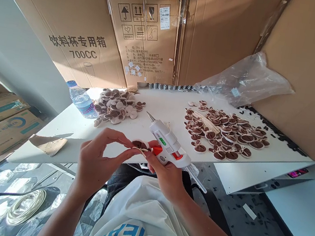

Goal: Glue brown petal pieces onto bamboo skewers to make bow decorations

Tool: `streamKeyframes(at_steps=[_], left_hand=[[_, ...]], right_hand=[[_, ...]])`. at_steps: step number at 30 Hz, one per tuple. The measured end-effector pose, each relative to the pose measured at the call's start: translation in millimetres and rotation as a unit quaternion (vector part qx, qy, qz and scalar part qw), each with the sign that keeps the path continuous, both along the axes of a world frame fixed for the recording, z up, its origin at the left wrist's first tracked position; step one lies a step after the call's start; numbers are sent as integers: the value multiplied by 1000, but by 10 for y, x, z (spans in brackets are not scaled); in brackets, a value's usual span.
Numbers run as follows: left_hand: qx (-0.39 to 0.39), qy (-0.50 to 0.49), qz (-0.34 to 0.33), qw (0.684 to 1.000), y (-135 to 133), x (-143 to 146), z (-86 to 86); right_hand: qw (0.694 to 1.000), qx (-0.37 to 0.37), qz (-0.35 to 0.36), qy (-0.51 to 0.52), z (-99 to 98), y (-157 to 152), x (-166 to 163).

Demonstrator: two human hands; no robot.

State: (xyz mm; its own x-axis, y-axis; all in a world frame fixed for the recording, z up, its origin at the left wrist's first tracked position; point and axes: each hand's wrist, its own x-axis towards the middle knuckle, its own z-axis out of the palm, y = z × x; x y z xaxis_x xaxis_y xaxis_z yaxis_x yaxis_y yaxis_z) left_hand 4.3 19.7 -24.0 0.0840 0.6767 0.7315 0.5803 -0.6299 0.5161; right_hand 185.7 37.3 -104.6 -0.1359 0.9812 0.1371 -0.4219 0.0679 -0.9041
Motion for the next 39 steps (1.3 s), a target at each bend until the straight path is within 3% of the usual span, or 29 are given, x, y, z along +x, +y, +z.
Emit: streamKeyframes(at_steps=[13, 21, 31, 39], left_hand=[[-62, -3, 43, 997, -53, 3, 45], [-164, 8, -15, 986, -53, -31, 70], [-201, 13, -71, 977, -38, -55, 185], [-218, 15, -67, 973, -35, -62, 215]], right_hand=[[998, 26, 43, -30, 88, -7, 66], [997, 19, 64, -50, 150, -12, 71], [994, 33, 51, -93, 213, -42, 60], [995, 14, 52, -89, 217, -30, 75]])
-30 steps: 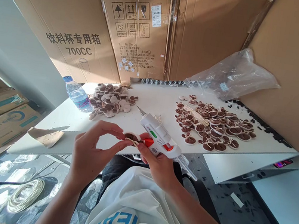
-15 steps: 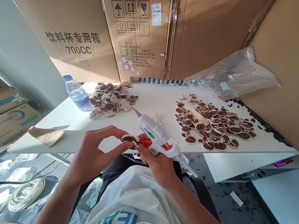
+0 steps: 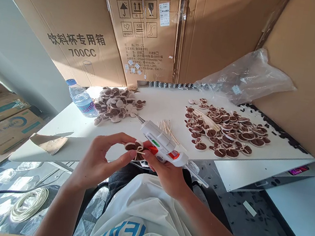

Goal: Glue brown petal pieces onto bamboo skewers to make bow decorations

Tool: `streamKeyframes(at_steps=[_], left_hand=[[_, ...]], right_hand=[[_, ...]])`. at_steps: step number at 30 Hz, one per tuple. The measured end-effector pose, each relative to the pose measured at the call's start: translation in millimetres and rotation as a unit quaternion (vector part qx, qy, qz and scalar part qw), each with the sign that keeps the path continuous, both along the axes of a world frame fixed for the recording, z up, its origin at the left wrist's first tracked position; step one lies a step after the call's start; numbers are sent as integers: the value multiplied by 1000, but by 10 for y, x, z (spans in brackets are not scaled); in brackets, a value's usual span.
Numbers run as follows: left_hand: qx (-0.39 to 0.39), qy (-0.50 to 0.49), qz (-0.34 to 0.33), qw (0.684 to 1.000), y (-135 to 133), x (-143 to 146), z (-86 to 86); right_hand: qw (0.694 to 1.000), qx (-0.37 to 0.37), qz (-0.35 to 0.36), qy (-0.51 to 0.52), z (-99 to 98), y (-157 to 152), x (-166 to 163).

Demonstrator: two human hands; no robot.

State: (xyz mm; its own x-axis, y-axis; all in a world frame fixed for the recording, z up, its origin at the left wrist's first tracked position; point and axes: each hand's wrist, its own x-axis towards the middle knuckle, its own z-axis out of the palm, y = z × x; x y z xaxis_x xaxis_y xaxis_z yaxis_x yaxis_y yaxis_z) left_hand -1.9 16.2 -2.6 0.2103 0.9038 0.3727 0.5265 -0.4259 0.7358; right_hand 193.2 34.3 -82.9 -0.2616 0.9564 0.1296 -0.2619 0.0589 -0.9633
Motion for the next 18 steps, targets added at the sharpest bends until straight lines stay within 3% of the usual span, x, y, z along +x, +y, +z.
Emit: streamKeyframes(at_steps=[9, 18], left_hand=[[-47, 6, 5, 999, 26, 27, -70], [-67, 19, 13, 997, 58, 92, -161]], right_hand=[[997, -19, -35, 59, -57, 50, -28], [997, -16, -57, 53, -27, 34, -54]])
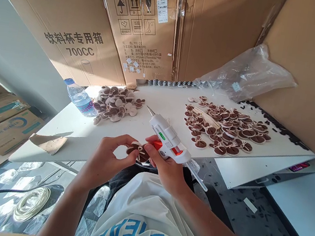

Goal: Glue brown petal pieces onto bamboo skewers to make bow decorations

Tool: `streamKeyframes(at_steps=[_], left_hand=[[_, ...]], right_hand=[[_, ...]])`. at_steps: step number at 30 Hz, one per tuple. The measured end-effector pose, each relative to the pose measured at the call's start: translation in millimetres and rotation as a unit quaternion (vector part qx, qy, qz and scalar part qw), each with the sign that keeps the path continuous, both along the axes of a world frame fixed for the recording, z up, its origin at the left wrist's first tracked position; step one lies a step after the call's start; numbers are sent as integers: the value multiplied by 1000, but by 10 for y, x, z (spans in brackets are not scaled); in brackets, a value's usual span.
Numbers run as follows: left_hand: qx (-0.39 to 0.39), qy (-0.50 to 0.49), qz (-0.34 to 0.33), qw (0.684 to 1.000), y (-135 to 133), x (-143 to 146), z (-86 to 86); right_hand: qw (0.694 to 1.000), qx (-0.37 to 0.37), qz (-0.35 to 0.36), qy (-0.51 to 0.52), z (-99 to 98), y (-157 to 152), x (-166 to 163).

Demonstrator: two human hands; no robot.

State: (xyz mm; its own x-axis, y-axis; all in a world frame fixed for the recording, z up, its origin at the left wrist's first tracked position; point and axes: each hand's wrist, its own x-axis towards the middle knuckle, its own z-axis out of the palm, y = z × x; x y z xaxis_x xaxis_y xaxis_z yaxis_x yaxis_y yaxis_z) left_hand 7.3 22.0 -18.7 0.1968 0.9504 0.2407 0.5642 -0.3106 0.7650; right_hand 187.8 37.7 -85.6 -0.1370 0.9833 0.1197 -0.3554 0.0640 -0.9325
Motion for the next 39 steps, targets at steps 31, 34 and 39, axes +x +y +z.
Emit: streamKeyframes(at_steps=[31, 34, 39], left_hand=[[45, 41, 24, 998, -1, 11, 13], [43, 42, 41, 997, 1, 24, 6], [27, 26, 57, 998, 8, 48, -2]], right_hand=[[1000, -2, -5, 18, 4, -30, -48], [1000, -8, 1, 13, 4, -40, -52], [1000, -14, 8, 17, -21, -45, -70]])
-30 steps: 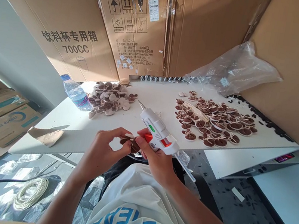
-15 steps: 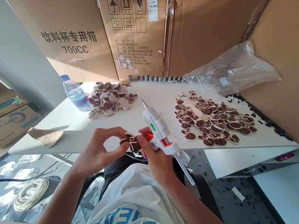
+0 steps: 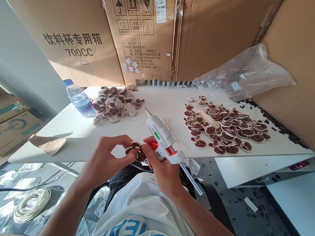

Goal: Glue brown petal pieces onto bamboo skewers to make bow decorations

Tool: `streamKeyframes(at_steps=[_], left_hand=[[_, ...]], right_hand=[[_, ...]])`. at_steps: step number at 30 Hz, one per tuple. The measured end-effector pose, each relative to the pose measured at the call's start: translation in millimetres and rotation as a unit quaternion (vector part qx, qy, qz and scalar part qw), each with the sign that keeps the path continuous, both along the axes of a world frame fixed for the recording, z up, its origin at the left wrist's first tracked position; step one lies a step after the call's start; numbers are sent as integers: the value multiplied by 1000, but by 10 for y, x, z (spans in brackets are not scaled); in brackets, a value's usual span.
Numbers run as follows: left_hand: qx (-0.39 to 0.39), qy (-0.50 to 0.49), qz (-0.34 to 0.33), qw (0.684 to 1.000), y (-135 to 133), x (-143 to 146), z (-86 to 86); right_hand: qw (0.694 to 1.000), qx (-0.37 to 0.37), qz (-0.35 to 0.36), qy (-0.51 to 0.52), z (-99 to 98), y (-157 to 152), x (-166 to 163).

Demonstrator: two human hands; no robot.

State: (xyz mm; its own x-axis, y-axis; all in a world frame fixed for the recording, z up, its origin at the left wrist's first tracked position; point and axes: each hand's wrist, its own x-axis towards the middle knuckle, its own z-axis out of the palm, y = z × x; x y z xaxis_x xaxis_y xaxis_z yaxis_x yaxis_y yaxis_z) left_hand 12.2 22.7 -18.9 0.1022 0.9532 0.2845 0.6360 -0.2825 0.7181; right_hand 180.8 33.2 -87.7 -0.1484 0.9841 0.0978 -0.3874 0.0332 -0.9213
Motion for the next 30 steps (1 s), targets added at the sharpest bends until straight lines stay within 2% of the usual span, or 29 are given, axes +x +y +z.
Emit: streamKeyframes(at_steps=[3, 8, 17, 24, 30], left_hand=[[-14, -4, -2, 1000, 1, -29, 23], [-57, -32, -67, 996, -8, -136, 93], [-32, 12, -30, 999, 8, -75, 34], [-39, -6, -9, 999, 39, -40, -52], [-52, -3, -22, 998, 40, -91, -21]], right_hand=[[1000, 1, -10, -1, 8, 2, -6], [1000, 0, -25, -6, 25, 1, -3], [1000, 0, -14, -8, -7, 13, -18], [1000, -5, -13, -2, -16, 1, -38], [1000, -7, -21, 5, -32, 6, -47]])
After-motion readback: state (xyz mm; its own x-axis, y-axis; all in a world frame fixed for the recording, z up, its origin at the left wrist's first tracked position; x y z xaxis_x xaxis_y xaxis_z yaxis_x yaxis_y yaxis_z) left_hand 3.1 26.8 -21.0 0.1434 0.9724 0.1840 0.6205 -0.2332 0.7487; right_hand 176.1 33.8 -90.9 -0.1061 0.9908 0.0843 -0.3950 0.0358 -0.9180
